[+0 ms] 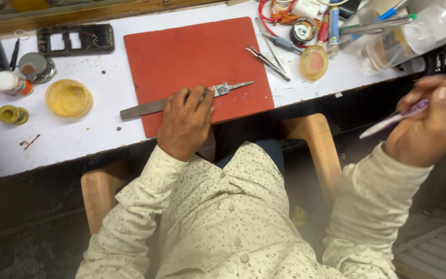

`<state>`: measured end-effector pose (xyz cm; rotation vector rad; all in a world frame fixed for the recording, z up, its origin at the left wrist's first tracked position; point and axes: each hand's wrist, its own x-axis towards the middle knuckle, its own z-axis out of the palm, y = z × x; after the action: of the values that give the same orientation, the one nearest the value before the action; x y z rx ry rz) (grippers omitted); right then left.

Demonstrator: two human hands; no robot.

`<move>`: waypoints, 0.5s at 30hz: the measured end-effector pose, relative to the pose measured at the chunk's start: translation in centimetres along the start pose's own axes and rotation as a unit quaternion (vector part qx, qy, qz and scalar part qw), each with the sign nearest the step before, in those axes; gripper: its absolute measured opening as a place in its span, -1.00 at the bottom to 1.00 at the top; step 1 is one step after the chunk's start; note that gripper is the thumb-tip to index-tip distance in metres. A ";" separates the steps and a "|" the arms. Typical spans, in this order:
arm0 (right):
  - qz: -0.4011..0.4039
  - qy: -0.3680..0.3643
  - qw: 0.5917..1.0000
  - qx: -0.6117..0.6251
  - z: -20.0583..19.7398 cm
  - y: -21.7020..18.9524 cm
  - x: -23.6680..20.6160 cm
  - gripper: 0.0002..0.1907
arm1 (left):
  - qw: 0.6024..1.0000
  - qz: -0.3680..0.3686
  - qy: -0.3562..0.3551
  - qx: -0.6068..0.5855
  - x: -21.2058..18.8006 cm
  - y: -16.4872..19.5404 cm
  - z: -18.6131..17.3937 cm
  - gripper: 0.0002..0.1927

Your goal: The person solders a small component held against a blade-like workpiece taped to a red mat on the bench. They pick up a hot-air tool with a hose and heat the joint while positioning it with tweezers, then apply flux with a brush and work on the joint with a blue-handled tool.

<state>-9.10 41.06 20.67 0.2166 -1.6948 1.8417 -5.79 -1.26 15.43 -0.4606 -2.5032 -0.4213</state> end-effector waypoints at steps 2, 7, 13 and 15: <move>-0.002 0.012 1.000 0.012 -2.9 1.8 2.9 -0.79 | 1.000 -0.002 -0.002 -0.002 0.1 0.1 -0.1 -0.60; 0.041 0.028 0.997 -0.066 -8.0 4.0 10.0 -0.85 | 1.000 -0.001 -0.006 0.006 0.1 0.1 -0.1 -0.61; 0.103 0.021 0.980 -0.166 -7.0 2.4 14.3 -0.86 | 1.000 -0.002 -0.009 0.014 0.0 -0.1 0.3 -0.62; 0.109 0.021 0.977 -0.181 -6.3 1.4 14.0 -0.86 | 1.000 -0.005 -0.017 0.012 -0.1 -0.1 0.3 -0.62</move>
<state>-19.20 51.64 25.58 -0.1648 -2.0513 1.6311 -5.86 -1.23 15.16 -0.4488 -2.5415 -0.3912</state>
